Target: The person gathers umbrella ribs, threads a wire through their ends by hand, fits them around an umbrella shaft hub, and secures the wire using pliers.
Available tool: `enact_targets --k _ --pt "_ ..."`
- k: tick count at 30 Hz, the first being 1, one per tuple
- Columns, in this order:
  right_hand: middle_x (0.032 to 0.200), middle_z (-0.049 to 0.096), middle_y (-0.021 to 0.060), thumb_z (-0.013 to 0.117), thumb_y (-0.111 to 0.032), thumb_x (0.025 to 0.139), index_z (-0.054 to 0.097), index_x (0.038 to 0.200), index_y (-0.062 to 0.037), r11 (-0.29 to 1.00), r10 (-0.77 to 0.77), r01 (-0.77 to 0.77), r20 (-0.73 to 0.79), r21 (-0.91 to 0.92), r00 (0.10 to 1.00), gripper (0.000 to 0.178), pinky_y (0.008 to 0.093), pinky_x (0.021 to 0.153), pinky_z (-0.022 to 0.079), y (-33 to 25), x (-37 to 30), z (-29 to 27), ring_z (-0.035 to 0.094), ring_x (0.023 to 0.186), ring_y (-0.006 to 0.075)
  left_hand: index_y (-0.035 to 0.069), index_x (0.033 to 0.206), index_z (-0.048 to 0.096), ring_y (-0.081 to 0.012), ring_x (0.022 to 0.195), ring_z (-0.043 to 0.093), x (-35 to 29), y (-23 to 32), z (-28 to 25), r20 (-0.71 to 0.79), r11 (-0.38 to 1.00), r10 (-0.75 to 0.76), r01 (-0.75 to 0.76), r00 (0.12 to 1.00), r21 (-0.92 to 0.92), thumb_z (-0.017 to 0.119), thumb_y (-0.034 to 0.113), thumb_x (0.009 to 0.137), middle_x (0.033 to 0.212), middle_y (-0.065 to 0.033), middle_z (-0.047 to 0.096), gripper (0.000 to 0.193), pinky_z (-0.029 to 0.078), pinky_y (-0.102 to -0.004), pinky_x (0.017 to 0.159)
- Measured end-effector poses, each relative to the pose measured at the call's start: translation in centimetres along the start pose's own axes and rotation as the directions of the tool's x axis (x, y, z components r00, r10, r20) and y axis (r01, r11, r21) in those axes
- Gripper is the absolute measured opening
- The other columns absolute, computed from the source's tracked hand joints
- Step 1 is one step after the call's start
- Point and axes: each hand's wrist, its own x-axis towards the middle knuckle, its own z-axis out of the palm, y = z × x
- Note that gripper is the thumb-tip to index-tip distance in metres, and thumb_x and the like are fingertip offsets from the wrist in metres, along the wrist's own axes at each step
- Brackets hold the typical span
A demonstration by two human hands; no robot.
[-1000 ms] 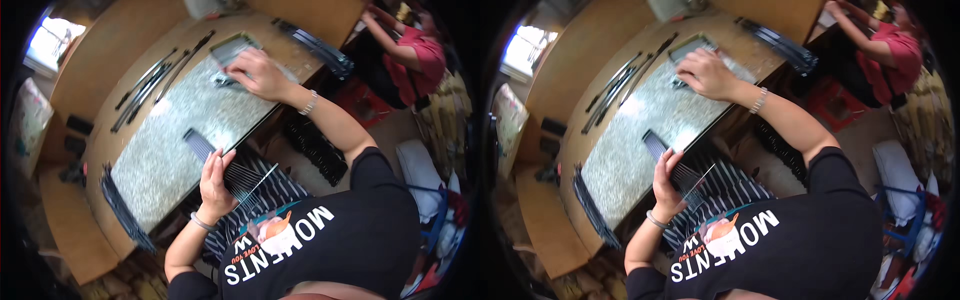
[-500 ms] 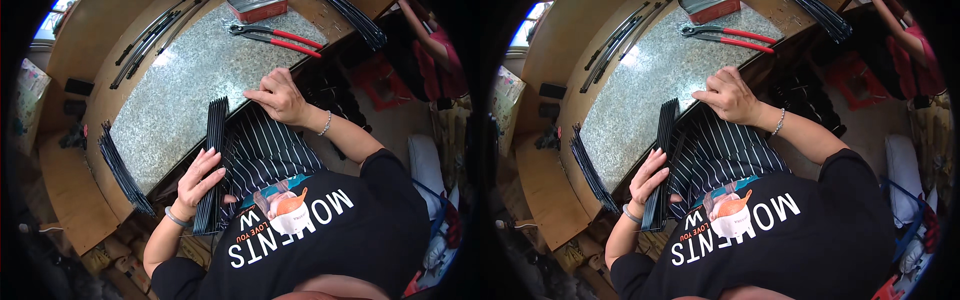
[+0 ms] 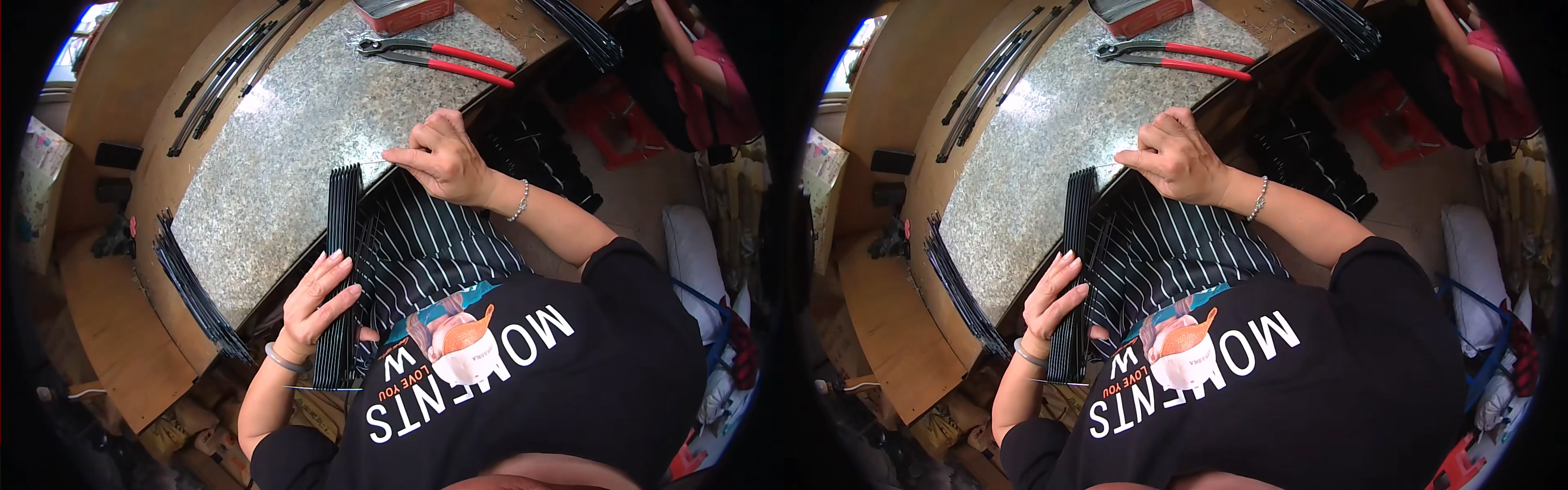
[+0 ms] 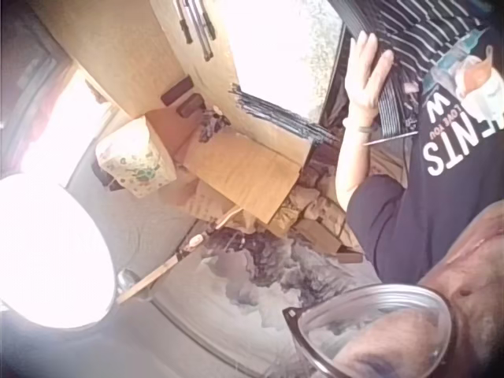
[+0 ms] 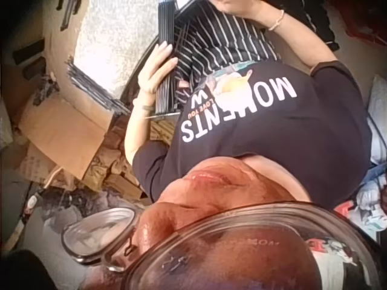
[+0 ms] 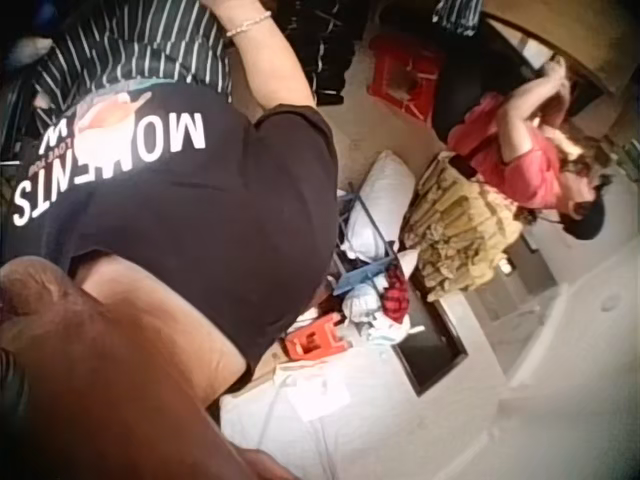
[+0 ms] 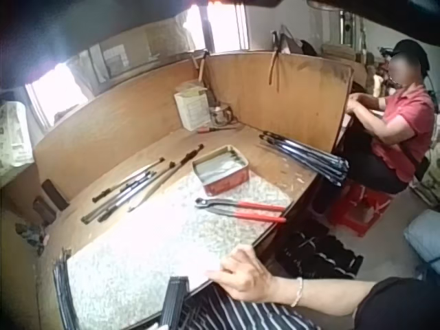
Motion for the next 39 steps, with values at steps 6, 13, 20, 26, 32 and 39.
enact_targets --k 6,13,20,26,32,39 --pt "0.069 0.045 -0.0017 0.067 -0.009 0.071 0.067 0.097 -0.0145 1.0 0.008 -0.008 -0.001 -0.011 1.0 0.026 0.032 0.081 0.031 0.2 0.0 0.3 0.045 0.072 0.017 0.004 0.097 0.065 -0.0378 0.108 0.055 -0.4 -0.8 -0.1 0.016 0.999 0.032 -0.032 0.999 0.015 0.076 0.035 0.061 0.11 -0.0215 0.059 0.05 0.042 -0.0492 0.094" --pt "0.07 0.044 -0.002 0.067 -0.009 0.071 0.067 0.097 -0.0147 1.0 0.028 -0.028 0.014 0.005 1.0 0.027 0.0322 0.081 0.031 -0.5 -0.4 0.2 0.044 0.072 0.017 0.003 0.098 0.064 -0.038 0.108 0.055 -0.7 -0.2 0.0 0.026 1.0 0.017 -0.017 1.0 -0.012 0.077 0.034 0.06 0.111 -0.0213 0.059 0.05 0.042 -0.049 0.094" --pt "0.069 0.044 -0.0022 0.066 -0.008 0.072 0.067 0.098 -0.0144 1.0 0.004 -0.004 -0.006 -0.007 1.0 0.027 0.0319 0.081 0.03 -0.2 0.0 0.4 0.045 0.072 0.0165 0.003 0.098 0.064 -0.0388 0.109 0.054 -0.6 -0.7 0.1 0.004 0.999 0.024 -0.024 1.0 -0.035 0.079 0.035 0.058 0.111 -0.0216 0.059 0.052 0.041 -0.049 0.095" --pt "0.069 0.045 -0.0024 0.066 -0.009 0.072 0.068 0.097 -0.0146 1.0 -0.006 0.006 0.0 0.0 1.0 0.026 0.0316 0.081 0.03 0.2 -0.1 0.2 0.045 0.072 0.0159 0.003 0.097 0.064 -0.0391 0.11 0.054 -0.6 -0.8 0.0 0.019 0.999 0.02 -0.02 1.0 -0.025 0.079 0.034 0.058 0.112 -0.0223 0.058 0.053 0.041 -0.0489 0.095" --pt "0.071 0.045 -0.0026 0.066 -0.009 0.073 0.068 0.098 -0.0152 0.999 -0.016 0.015 0.017 0.03 1.0 0.026 0.0322 0.082 0.03 -0.6 -0.3 0.7 0.045 0.073 0.0156 0.004 0.097 0.064 -0.039 0.11 0.053 -0.9 -0.5 0.2 0.06 0.997 0.067 -0.064 0.996 -0.037 0.078 0.035 0.06 0.114 -0.0221 0.057 0.05 0.041 -0.0485 0.095" --pt "0.077 0.046 -0.0029 0.065 -0.009 0.073 0.068 0.101 -0.0169 0.999 -0.042 0.042 0.006 0.004 0.999 0.029 0.0344 0.087 0.03 -0.5 -0.9 1.3 0.043 0.078 0.0157 0.005 0.098 0.064 -0.039 0.11 0.053 -0.8 -0.5 0.1 0.099 0.997 0.066 -0.061 0.993 -0.056 0.067 0.027 0.071 0.114 -0.022 0.056 0.034 0.043 -0.0475 0.094"
